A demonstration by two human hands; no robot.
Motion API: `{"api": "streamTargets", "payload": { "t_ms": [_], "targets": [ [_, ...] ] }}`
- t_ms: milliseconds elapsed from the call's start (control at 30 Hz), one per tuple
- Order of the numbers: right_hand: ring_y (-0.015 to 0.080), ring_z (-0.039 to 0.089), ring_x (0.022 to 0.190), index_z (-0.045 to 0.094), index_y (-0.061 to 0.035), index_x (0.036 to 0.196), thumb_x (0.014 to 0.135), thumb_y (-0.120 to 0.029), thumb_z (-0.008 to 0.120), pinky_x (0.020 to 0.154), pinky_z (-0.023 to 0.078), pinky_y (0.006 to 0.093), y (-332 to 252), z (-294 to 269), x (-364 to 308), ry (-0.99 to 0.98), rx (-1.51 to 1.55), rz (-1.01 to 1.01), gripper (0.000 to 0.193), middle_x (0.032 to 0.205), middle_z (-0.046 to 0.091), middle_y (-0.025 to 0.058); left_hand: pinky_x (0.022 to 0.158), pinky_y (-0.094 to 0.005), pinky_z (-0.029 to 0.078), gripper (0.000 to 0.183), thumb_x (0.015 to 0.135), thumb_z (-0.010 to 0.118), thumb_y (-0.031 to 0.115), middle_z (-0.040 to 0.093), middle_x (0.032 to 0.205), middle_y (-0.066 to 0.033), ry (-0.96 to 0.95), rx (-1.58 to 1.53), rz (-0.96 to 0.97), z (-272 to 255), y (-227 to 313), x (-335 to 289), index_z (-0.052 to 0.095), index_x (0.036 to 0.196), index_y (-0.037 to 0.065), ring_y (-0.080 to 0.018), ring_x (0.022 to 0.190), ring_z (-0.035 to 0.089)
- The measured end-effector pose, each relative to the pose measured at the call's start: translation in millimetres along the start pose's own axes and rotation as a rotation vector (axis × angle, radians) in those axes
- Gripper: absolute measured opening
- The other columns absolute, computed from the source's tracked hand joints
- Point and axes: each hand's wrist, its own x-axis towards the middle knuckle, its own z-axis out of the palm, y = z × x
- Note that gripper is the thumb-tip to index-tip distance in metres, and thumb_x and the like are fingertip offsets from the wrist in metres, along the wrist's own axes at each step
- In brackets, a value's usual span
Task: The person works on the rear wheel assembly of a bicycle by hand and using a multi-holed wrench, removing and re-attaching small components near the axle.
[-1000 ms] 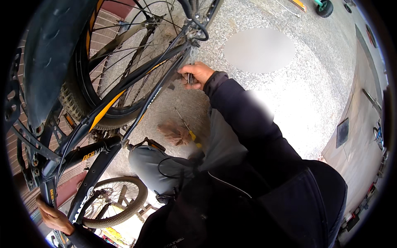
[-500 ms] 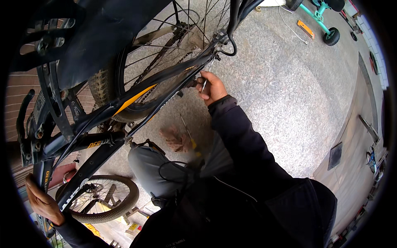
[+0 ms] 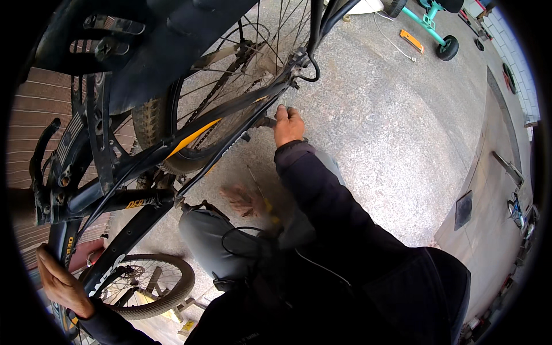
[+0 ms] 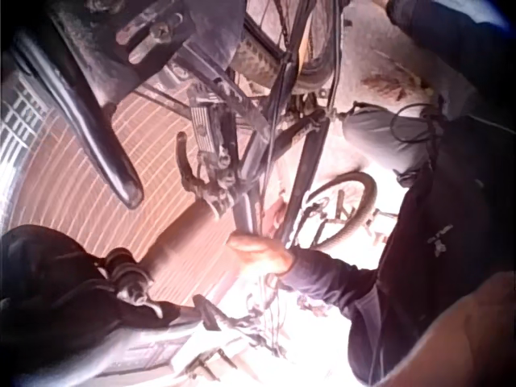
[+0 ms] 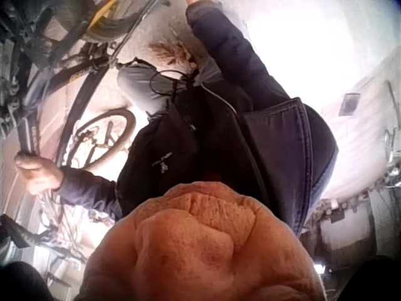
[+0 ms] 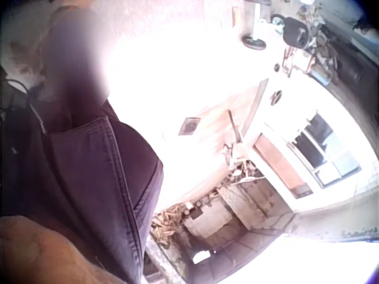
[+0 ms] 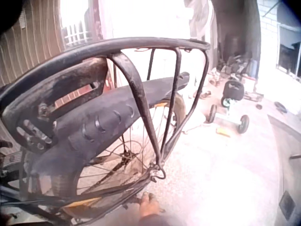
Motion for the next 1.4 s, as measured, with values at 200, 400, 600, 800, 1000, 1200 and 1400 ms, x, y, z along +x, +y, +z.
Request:
{"api": "streamTargets", "payload": {
  "t_ms": [200, 400, 600, 800, 1000, 1200, 1400],
  "targets": [
    [0.0389, 0.058, 0.099, 0.057, 0.0071, 0.111, 0.086, -0.038, 0.052, 0.085, 0.045, 0.0403, -8.2, -5.7, -11.6, -0.079, -0.006, 0.062, 0.051, 0.102, 0.061, 0.0270, 0.080, -0.0323, 0.047, 0.048, 0.096, 0.037, 0.040, 0.064, 0.104, -0.0150, 0.031, 0.071, -0.034, 0.2, 1.3, -0.6, 0.059, 0.114, 0.002, -0.0280, 0.093, 0.062],
    [0.0171, 0.054, 0.055, 0.057, 0.0065, 0.097, 0.088, -0.032, 0.053, 0.050, 0.046, 0.0292, 12.7, 9.5, -4.3, -0.003, 0.144, -0.043, 0.040, 0.072, 0.060, 0.0109, 0.078, -0.0330, 0.047, 0.050, 0.095, 0.036, 0.044, 0.063, 0.107, -0.0136, -0.025, 0.099, -0.110, -1.1, 2.9, 2.6, 0.060, 0.115, 0.006, -0.0283, 0.095, 0.062],
    [0.0145, 0.055, 0.049, 0.057, 0.0066, 0.092, 0.088, -0.030, 0.053, 0.044, 0.047, 0.0289, 5.2, 9.6, -11.9, -0.009, 0.192, -0.039, 0.037, 0.069, 0.059, 0.0091, 0.080, -0.0333, 0.045, 0.052, 0.096, 0.033, 0.046, 0.063, 0.106, -0.0144, 0.000, 0.173, -0.087, -0.4, 1.9, 0.7, 0.060, 0.115, 0.005, -0.0299, 0.097, 0.060],
    [0.0154, 0.056, 0.049, 0.058, 0.0069, 0.090, 0.088, -0.030, 0.053, 0.043, 0.048, 0.0286, -3.0, 7.5, -11.8, 0.027, 0.172, -0.034, 0.038, 0.064, 0.057, 0.0087, 0.082, -0.0355, 0.045, 0.056, 0.094, 0.033, 0.050, 0.063, 0.108, -0.0148, -0.036, 0.174, -0.124, -2.6, 4.2, 4.5, 0.060, 0.115, 0.006, -0.0314, 0.099, 0.059],
    [0.0151, 0.055, 0.048, 0.058, 0.0064, 0.087, 0.089, -0.028, 0.051, 0.041, 0.046, 0.0289, -39.4, -6.1, -25.1, -0.067, 0.332, 0.100, 0.035, 0.063, 0.057, 0.0083, 0.075, -0.0355, 0.047, 0.054, 0.095, 0.030, 0.049, 0.064, 0.106, -0.0119, -0.014, 0.284, -0.048, 0.4, -26.9, 7.4, 0.058, 0.120, 0.010, -0.0297, 0.094, 0.062],
    [0.0136, 0.054, 0.052, 0.059, 0.0055, 0.090, 0.089, -0.028, 0.051, 0.042, 0.043, 0.0291, -43.4, -1.7, -18.8, -0.064, 0.425, 0.184, 0.035, 0.068, 0.058, 0.0083, 0.069, -0.0386, 0.048, 0.052, 0.097, 0.028, 0.047, 0.065, 0.100, -0.0133, 0.012, 0.348, 0.034, 9.9, -33.0, 15.6, 0.059, 0.118, 0.010, -0.0309, 0.086, 0.063],
    [0.0139, 0.051, 0.051, 0.057, 0.0046, 0.098, 0.088, -0.030, 0.051, 0.044, 0.041, 0.0282, -37.0, 8.9, -14.5, -0.061, 0.467, 0.206, 0.036, 0.073, 0.059, 0.0084, 0.065, -0.0383, 0.047, 0.050, 0.097, 0.027, 0.045, 0.065, 0.096, -0.0131, -0.067, 0.339, -0.010, 7.4, -34.3, 17.8, 0.059, 0.114, 0.010, -0.0297, 0.081, 0.063]
  ]
}}
